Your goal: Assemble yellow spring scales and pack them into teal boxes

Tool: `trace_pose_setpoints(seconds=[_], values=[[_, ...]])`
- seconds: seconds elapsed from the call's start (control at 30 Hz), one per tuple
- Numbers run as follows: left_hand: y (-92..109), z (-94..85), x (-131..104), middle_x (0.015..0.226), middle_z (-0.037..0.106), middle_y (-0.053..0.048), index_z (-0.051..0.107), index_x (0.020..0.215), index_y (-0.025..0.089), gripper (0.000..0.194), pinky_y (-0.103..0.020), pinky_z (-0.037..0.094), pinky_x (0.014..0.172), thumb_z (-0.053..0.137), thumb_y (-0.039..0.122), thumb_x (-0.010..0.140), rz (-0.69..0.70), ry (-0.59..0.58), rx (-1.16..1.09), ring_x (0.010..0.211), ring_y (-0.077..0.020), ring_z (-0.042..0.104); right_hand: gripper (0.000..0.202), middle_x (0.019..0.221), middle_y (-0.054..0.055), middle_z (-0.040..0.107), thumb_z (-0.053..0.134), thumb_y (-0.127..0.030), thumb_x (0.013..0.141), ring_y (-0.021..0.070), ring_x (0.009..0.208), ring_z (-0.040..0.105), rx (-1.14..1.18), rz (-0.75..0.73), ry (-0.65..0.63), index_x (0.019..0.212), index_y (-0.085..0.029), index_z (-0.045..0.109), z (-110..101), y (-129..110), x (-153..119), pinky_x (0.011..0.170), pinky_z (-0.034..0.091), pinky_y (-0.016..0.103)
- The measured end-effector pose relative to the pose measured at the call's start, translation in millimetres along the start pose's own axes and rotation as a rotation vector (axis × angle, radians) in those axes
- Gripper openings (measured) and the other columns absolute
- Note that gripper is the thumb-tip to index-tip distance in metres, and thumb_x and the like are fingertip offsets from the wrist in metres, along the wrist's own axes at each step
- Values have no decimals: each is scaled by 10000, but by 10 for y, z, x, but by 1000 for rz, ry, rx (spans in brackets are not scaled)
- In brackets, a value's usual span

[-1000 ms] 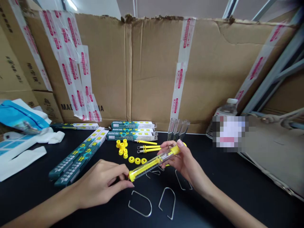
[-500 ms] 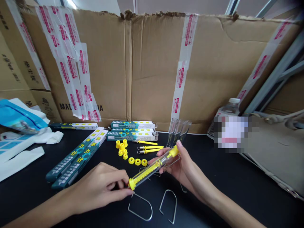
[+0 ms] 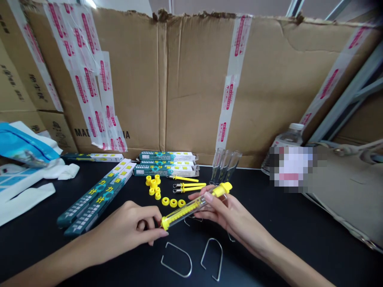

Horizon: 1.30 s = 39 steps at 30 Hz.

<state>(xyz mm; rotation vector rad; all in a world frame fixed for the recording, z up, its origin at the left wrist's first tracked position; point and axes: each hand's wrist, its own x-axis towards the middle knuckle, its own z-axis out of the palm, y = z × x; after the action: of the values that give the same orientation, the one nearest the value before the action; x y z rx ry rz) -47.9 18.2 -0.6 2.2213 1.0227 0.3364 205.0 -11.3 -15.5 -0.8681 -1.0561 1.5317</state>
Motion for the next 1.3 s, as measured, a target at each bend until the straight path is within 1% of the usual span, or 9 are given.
trace_pose_setpoints(seconds=[0.2, 0.37, 0.57, 0.67, 0.83, 0.93, 1.0, 1.13, 1.3], values=[[18, 21, -45, 620, 664, 31, 676, 800, 188, 257, -187, 338, 514, 653, 435, 865, 17, 19, -18, 535, -84, 496, 398, 967, 99, 751, 711, -338, 877, 177, 860, 752, 34, 102, 30, 1191, -124, 592, -16, -13, -3, 828, 608, 268], [34, -18, -31, 609, 578, 58, 666, 846, 200, 315, -202, 318, 508, 596, 504, 893, -67, 20, -168, 526, -81, 455, 318, 1135, 160, 722, 658, -308, 920, 214, 1030, 714, 149, 62, 13, 1134, -74, 633, -18, -7, 16, 973, 553, 312], [-19, -36, -13, 713, 563, 22, 670, 909, 199, 389, -196, 327, 488, 446, 512, 966, -18, 65, -234, 592, -103, 474, 287, 1238, 128, 692, 696, -348, 886, 265, 989, 735, 281, -15, 65, 1096, -210, 557, 19, -29, -39, 971, 544, 461], [-28, -94, 61, 717, 602, 18, 658, 939, 204, 380, -205, 344, 487, 417, 495, 982, 5, 183, -125, 558, -107, 492, 344, 1189, 110, 715, 716, -366, 867, 261, 962, 745, 294, -5, 64, 1122, -255, 513, 16, -59, -71, 949, 552, 458], [-31, -466, 527, 855, 680, -43, 644, 1040, 172, 372, -258, 459, 683, 407, 454, 989, 157, 483, 428, 740, -176, 622, 387, 1105, 88, 741, 749, -384, 835, 229, 987, 737, 316, 26, 89, 1127, -248, 534, -19, -93, -76, 914, 581, 364], [-106, -698, 920, 1113, 661, -108, 603, 1202, 159, 422, -356, 421, 943, 549, 471, 923, 259, 422, 554, 1084, -266, 575, 354, 1085, 93, 743, 740, -364, 848, 220, 1008, 730, 325, 31, 83, 1110, -231, 544, -35, -87, -60, 900, 589, 331], [-194, -777, 1150, 1215, 629, -137, 602, 1220, 155, 442, -427, 386, 1003, 581, 468, 909, 277, 374, 613, 1165, -304, 533, 341, 1091, 96, 742, 740, -345, 852, 224, 1016, 728, 327, 22, 70, 1104, -230, 542, -39, -81, -54, 902, 589, 332], [-419, -787, 1438, 1206, 630, -165, 610, 1202, 119, 449, -538, 410, 993, 632, 445, 894, 232, 329, 667, 1149, -342, 559, 339, 1103, 88, 742, 737, -334, 856, 222, 992, 735, 327, -9, 55, 1109, -241, 532, -48, -83, -52, 920, 579, 350], [-624, -858, 1545, 1243, 605, -101, 572, 1241, 165, 337, -449, 552, 861, 601, 319, 943, 155, 325, 590, 1037, -242, 634, 329, 1093, 85, 746, 723, -357, 863, 217, 978, 737, 304, -29, 28, 1109, -242, 537, -66, -98, -47, 930, 568, 367]])
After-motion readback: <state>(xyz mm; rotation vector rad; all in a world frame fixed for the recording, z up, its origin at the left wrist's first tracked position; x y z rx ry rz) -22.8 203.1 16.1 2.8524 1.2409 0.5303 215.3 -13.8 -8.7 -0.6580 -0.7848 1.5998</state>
